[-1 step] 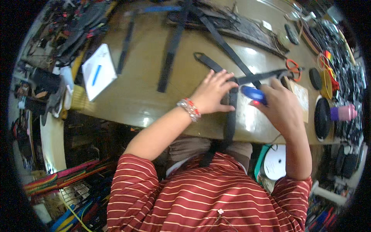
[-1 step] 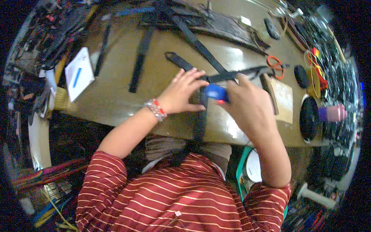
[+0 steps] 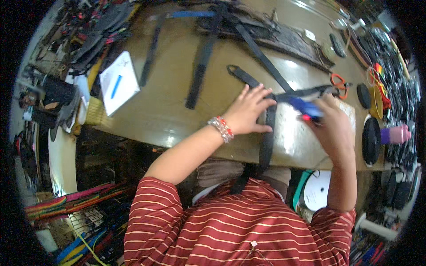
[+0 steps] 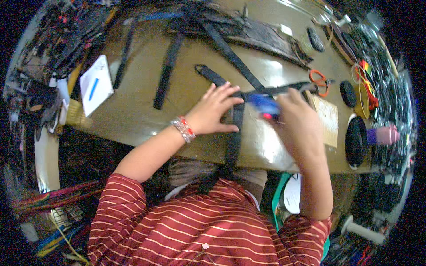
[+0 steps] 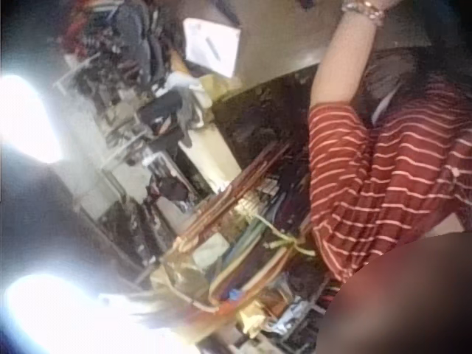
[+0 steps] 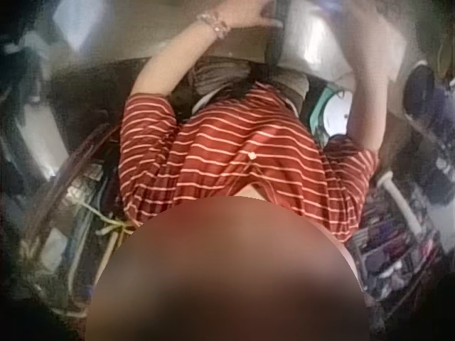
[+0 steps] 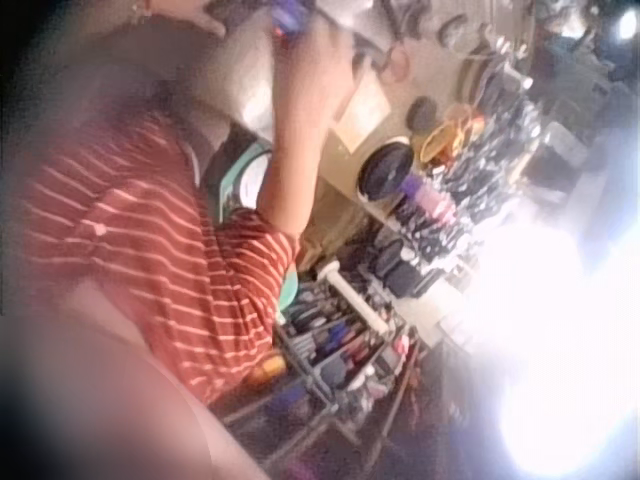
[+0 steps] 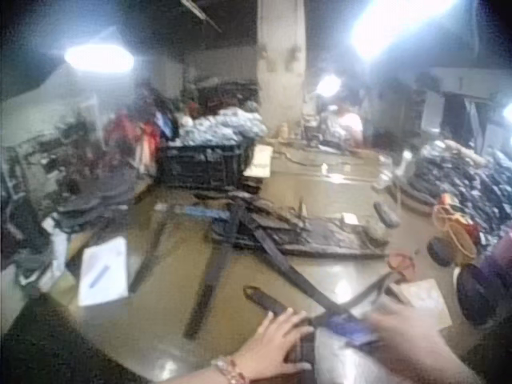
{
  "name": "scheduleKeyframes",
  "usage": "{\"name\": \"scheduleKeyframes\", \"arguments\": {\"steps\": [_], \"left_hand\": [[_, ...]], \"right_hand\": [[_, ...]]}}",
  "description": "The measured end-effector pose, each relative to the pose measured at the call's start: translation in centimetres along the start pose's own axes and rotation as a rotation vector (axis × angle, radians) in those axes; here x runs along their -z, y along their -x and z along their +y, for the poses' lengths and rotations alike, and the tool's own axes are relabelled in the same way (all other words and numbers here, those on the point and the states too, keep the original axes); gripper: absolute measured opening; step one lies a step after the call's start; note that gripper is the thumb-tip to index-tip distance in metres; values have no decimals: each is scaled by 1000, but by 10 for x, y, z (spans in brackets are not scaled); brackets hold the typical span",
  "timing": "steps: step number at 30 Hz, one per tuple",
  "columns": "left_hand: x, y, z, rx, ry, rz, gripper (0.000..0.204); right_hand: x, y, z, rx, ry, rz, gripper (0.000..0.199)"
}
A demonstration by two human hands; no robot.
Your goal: The person assembles black webbing straps into a harness-like structure using a hot glue gun. They repeatedly apply glue to strap ends and press them together, forming multiple joints. The person also handles a white circular disc and a black circular pad, placing them on a nearby chair.
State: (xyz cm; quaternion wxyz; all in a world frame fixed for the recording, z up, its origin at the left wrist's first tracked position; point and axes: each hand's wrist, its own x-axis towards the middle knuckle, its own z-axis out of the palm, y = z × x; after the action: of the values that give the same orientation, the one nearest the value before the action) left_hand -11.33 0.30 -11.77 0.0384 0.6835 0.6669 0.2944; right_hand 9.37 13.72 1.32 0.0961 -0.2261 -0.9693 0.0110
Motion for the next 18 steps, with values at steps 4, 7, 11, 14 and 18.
{"name": "scheduleKeyframes", "arguments": {"steps": [4, 7, 11, 14, 18], "left_hand": [[40, -4, -42, 49, 27, 310, 49], [100, -10, -127, 299, 17, 588, 25], [162, -4, -238, 713, -377, 815, 35], [163, 18, -270, 894, -548, 836, 55], [158, 28, -275, 691, -607, 707, 51]], "right_hand": [[-14, 49, 119, -715, -236, 469, 32], [-62, 127, 211, -1067, -147, 702, 57], [-109, 181, 263, -1184, 52, 428, 73], [-107, 183, 233, -1166, 293, 432, 69], [-110, 178, 151, -823, 14, 906, 45]]}}
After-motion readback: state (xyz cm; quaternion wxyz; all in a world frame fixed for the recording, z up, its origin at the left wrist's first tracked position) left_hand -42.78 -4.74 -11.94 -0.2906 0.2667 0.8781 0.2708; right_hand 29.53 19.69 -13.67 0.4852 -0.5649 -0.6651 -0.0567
